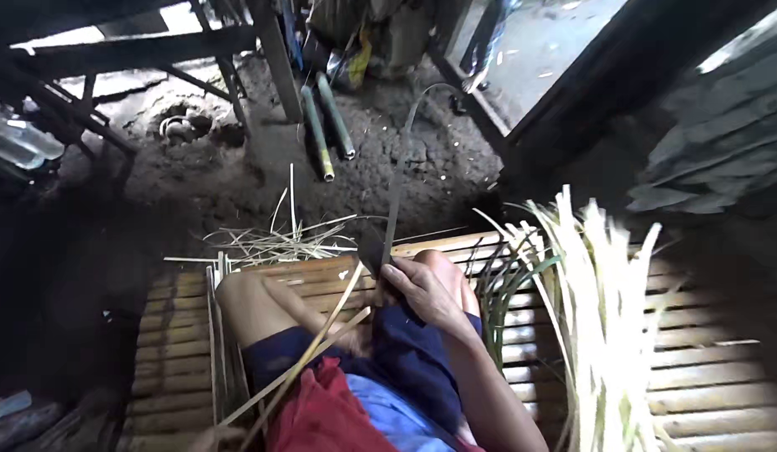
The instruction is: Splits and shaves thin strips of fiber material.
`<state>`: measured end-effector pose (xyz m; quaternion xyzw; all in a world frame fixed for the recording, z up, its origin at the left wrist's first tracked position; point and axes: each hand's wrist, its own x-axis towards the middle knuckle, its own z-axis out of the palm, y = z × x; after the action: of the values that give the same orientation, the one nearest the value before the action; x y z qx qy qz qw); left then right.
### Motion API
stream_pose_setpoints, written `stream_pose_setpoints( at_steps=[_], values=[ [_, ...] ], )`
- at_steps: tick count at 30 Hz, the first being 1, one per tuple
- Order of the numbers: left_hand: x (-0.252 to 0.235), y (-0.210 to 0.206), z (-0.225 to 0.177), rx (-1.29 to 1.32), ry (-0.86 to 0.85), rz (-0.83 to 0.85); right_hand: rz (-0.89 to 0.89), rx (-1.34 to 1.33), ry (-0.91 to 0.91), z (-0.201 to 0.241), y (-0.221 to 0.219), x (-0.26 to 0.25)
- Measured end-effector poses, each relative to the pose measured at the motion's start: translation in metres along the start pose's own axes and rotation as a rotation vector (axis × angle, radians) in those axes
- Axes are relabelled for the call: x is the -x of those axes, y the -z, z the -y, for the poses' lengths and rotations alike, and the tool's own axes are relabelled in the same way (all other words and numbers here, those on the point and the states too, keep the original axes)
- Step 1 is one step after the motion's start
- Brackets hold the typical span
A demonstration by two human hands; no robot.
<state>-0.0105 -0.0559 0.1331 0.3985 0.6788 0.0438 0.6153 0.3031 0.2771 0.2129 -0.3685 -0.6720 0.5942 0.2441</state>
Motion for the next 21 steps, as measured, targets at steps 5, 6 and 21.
stream_pose_setpoints(
  at_steps=[5,6,21],
  values=[
    [-0.012,0.032,-0.123,0.143,-0.307,-0.434,0.45,-0.137,0.026,0.0,-0.013,0.009],
    [-0.024,0.035,-0.146,0.248,-0.491,-0.432,0.573,-0.159,0.04,0.0,-0.019,0.012],
    [-0.072,0.041,-0.212,1.059,-0.932,-0.793,-0.132,0.254,-0.521,-0.083,0.003,-0.007]
  ],
)
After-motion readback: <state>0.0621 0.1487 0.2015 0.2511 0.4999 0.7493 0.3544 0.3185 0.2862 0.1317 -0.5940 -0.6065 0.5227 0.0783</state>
